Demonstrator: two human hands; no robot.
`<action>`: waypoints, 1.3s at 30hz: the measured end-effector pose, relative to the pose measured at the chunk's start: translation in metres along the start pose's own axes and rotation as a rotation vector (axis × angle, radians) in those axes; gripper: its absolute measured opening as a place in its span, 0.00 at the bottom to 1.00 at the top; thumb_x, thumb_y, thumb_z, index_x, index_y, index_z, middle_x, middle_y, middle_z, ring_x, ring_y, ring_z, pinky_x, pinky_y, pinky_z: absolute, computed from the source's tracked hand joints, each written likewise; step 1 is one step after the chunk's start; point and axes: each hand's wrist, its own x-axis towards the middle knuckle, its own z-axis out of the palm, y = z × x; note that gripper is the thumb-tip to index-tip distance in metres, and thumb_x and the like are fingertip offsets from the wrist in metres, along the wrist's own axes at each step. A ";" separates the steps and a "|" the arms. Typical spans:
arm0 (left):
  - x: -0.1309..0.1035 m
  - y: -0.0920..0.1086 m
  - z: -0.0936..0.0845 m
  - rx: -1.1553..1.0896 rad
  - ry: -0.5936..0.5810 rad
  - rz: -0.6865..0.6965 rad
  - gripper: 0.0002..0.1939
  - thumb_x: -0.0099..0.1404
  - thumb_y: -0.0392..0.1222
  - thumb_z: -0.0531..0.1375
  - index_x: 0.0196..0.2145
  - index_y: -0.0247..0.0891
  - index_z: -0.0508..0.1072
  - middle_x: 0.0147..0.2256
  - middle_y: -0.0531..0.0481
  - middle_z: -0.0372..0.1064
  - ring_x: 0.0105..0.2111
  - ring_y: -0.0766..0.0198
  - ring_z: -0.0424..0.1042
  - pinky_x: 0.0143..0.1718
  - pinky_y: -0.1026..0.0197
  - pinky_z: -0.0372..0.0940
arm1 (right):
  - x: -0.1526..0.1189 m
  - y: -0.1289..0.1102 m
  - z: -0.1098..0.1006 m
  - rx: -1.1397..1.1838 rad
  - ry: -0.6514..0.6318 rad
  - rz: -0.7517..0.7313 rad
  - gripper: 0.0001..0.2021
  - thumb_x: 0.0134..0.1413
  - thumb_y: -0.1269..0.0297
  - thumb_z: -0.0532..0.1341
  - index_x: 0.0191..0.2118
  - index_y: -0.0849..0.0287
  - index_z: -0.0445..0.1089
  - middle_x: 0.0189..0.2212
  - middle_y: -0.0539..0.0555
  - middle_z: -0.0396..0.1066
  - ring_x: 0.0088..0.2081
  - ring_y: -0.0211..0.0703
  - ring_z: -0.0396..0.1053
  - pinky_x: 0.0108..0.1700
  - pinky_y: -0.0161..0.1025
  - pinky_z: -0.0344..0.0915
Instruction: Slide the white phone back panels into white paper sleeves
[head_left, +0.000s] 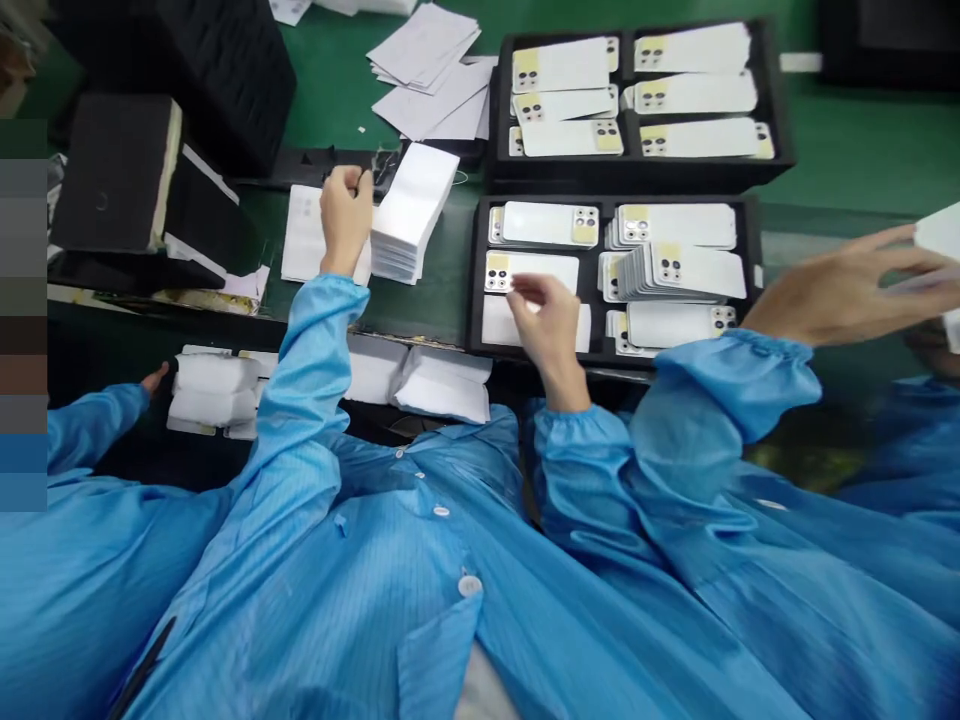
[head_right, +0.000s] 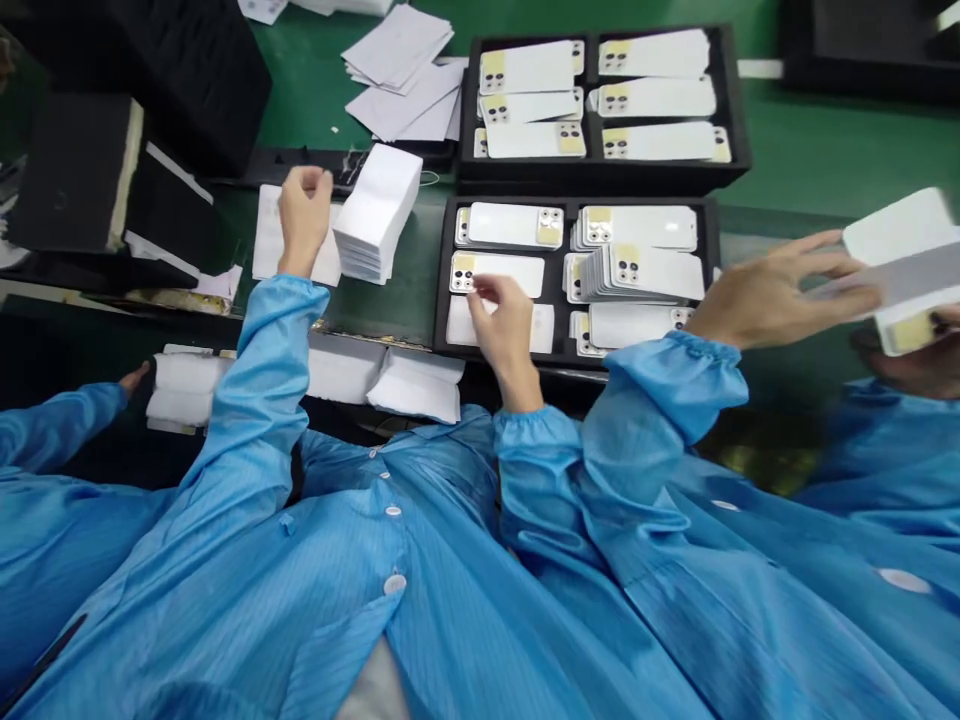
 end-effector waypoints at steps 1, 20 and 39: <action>-0.005 0.015 0.004 0.002 -0.011 0.036 0.14 0.89 0.44 0.61 0.64 0.34 0.73 0.65 0.43 0.78 0.63 0.61 0.72 0.73 0.50 0.66 | 0.019 0.009 -0.003 -0.110 -0.031 -0.031 0.18 0.66 0.57 0.67 0.58 0.51 0.82 0.59 0.62 0.84 0.62 0.62 0.81 0.71 0.64 0.78; -0.019 0.055 0.087 0.189 -0.047 -0.005 0.44 0.68 0.72 0.75 0.68 0.42 0.73 0.70 0.38 0.71 0.70 0.43 0.58 0.71 0.35 0.54 | 0.095 0.010 -0.039 -0.430 -0.430 -0.046 0.22 0.50 0.75 0.82 0.50 0.55 0.82 0.57 0.65 0.77 0.58 0.65 0.77 0.70 0.60 0.71; -0.021 0.090 0.050 0.261 -0.060 0.048 0.28 0.82 0.43 0.70 0.73 0.39 0.68 0.79 0.41 0.60 0.75 0.51 0.56 0.82 0.30 0.43 | 0.009 -0.010 -0.052 0.429 0.447 0.128 0.23 0.58 0.44 0.72 0.50 0.49 0.69 0.51 0.56 0.81 0.55 0.59 0.84 0.55 0.57 0.86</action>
